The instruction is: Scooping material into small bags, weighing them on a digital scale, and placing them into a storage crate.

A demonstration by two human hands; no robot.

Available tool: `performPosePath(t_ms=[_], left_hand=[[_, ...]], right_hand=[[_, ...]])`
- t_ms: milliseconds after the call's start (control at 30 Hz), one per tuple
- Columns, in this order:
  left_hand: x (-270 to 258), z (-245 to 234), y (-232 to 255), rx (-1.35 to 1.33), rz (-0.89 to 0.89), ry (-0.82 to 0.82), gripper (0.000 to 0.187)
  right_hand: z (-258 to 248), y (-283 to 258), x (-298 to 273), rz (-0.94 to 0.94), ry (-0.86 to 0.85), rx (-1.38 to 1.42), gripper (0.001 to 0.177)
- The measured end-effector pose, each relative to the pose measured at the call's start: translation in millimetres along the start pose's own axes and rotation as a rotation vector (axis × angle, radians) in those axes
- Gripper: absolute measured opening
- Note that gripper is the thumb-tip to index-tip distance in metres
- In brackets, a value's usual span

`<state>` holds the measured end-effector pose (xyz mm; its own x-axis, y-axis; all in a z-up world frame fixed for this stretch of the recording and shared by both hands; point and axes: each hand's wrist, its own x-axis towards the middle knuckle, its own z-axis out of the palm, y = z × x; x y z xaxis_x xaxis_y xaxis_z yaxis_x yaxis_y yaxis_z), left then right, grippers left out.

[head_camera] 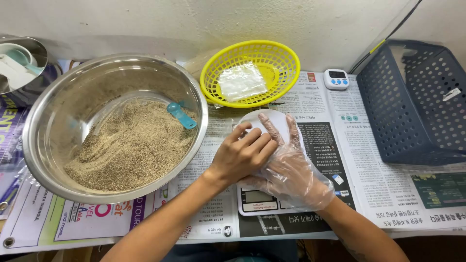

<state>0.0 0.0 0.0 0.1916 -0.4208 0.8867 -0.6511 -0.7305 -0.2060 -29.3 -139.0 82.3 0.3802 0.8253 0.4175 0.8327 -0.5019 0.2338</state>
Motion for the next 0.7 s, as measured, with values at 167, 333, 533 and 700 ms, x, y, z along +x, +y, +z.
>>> performPosePath(t_ms=[167,333,533,700], left_hand=[[1,-4,-6,0.014,0.007,-0.03,0.02],[3,-10,-21,0.064,-0.142,0.007,0.013],[-7,2,-17,-0.046,-0.123,-0.036,0.014],[-2,-4,-14,-0.076,-0.097,-0.044,0.014]], right_hand=[[25,8,-18,0.12,-0.157,-0.121,0.072],[49,33,-43,0.192,-0.246,-0.13,0.089],[41,24,-34,0.183,-0.297,-0.06,0.097],[51,23,-42,0.256,-0.298,0.004,0.082]])
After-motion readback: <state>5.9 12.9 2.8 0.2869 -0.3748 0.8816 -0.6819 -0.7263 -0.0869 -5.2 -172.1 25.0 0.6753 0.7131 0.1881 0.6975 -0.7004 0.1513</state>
